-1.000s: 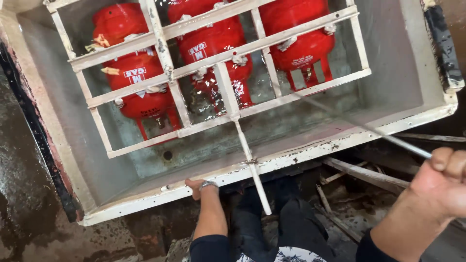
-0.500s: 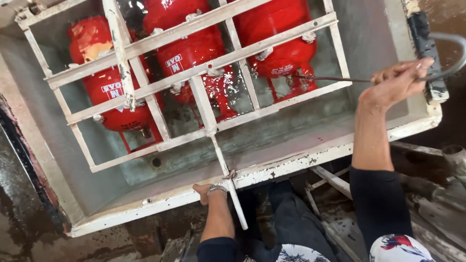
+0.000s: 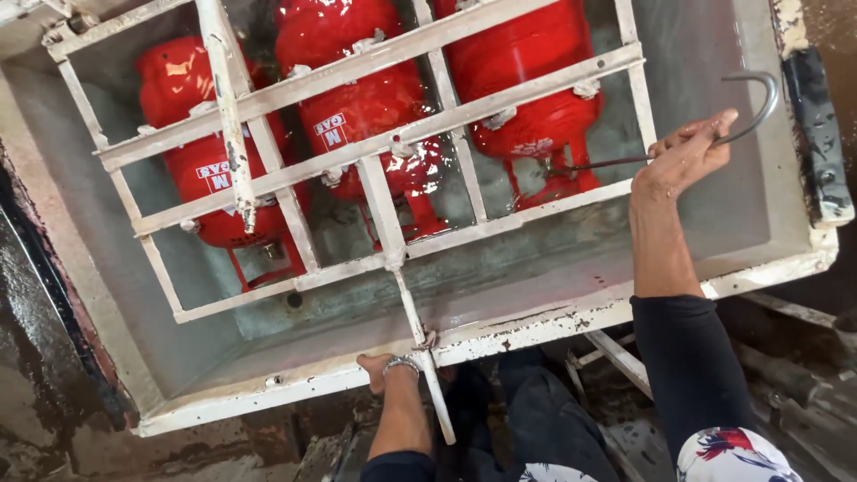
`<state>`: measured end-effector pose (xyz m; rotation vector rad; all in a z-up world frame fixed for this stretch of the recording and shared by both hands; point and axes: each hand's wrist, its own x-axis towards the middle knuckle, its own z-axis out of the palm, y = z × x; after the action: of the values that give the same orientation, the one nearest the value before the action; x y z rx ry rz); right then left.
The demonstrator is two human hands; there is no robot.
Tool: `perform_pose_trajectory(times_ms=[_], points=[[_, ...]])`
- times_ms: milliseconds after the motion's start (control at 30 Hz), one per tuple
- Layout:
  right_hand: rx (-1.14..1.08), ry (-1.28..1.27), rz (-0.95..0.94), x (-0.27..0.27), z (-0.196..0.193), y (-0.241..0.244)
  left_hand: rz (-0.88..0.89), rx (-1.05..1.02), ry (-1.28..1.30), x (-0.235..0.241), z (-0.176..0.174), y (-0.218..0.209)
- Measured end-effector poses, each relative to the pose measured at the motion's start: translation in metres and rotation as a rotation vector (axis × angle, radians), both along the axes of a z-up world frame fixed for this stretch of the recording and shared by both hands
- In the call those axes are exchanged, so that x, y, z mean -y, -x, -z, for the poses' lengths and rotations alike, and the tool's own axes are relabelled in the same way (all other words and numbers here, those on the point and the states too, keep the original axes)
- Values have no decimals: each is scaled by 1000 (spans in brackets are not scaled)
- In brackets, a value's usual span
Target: Testing gas cylinders for leaks by submerging them in a water tank and observing for bubbles.
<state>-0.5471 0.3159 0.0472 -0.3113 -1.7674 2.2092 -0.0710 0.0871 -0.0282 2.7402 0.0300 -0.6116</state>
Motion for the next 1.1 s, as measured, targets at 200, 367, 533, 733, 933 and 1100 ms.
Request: perform_pose_trajectory(times_ms=[200, 367, 533, 733, 933, 1100], points=[[-3, 13, 49, 2, -13, 4, 14, -42, -70, 2, -29, 14], [-70, -91, -50, 14, -51, 14, 25, -48, -99, 3, -28, 14], [-78, -95, -95, 14, -61, 17, 3, -25, -92, 2, -27, 13], [-114, -152, -82, 2, -56, 21, 40, -28, -119, 1, -22, 10], [1, -57, 24, 1, -5, 34, 36, -13, -107, 1, -17, 8], [146, 6, 183, -9, 30, 41, 13, -35, -91, 1, -27, 13]])
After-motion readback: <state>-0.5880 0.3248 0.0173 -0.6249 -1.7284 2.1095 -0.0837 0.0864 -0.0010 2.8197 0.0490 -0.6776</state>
